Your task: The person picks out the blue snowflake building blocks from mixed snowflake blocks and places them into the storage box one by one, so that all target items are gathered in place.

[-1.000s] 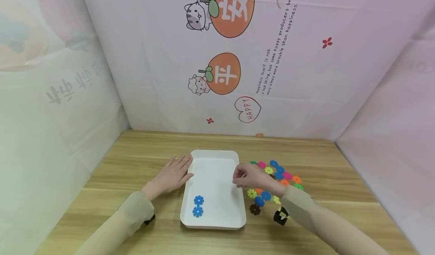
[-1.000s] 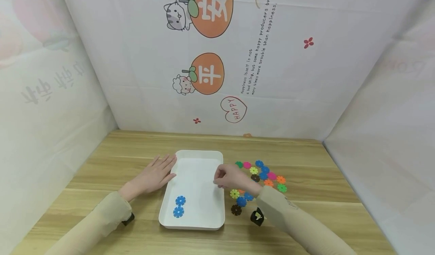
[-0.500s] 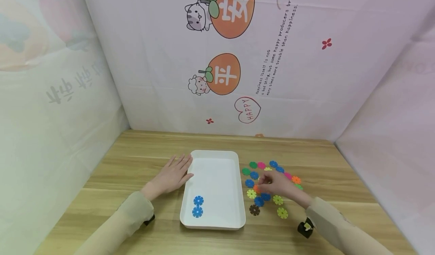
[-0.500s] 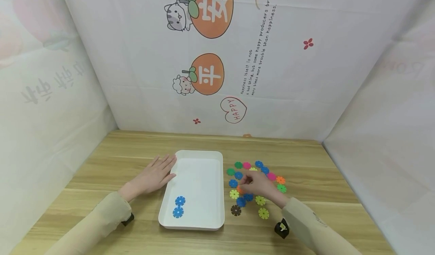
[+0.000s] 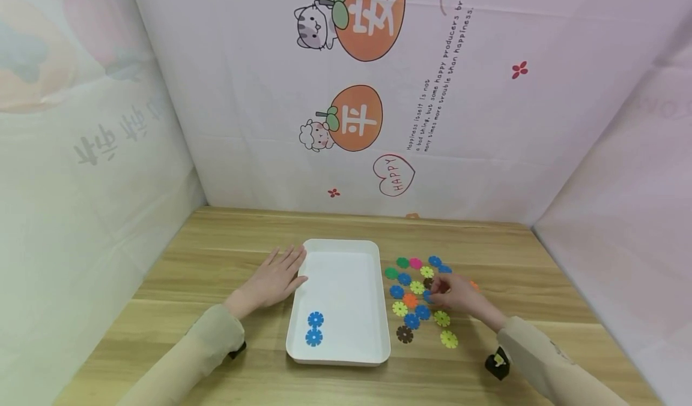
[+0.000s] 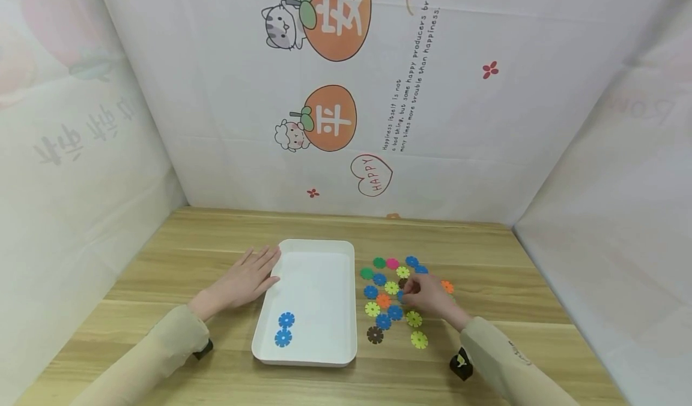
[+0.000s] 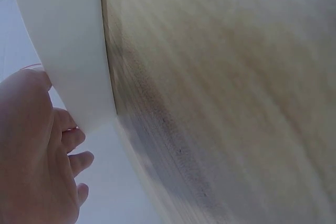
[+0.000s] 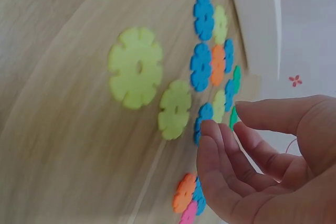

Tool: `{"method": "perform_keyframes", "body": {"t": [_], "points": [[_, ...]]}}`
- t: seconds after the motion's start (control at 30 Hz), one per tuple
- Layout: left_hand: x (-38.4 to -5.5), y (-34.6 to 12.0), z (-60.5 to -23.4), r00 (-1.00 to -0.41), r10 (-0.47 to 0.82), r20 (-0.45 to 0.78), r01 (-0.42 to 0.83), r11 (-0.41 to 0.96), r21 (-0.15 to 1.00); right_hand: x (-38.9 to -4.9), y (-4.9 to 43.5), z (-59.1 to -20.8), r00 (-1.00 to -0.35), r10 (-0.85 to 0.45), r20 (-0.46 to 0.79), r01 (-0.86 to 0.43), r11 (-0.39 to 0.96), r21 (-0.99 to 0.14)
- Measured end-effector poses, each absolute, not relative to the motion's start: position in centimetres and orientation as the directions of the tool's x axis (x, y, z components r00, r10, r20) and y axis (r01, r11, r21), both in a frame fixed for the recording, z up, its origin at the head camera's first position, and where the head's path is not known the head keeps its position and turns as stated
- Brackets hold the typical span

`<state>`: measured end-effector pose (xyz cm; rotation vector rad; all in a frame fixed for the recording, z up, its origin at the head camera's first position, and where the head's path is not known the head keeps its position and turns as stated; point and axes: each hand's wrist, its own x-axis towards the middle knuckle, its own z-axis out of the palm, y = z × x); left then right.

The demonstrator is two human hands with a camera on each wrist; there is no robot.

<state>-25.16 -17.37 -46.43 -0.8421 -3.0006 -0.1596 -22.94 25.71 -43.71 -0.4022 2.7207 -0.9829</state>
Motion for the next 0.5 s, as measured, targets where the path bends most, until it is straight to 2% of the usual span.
{"method": "perform_keyframes", "body": {"t": [0.27, 0.5], "points": [[-25.1, -17.4, -46.4, -0.857, 0.514, 0.04, 0.515, 0.852, 0.096, -23.7, 26.1, -44.8, -0.947, -0.31, -0.086, -0.207, 0.792, -0.575], [-25.1, -17.4, -46.3, -0.854, 0.518, 0.043, 0.52, 0.85, 0.084, -23.9, 25.7, -45.1, -0.956, -0.279, -0.093, -0.183, 0.813, -0.553]]}}
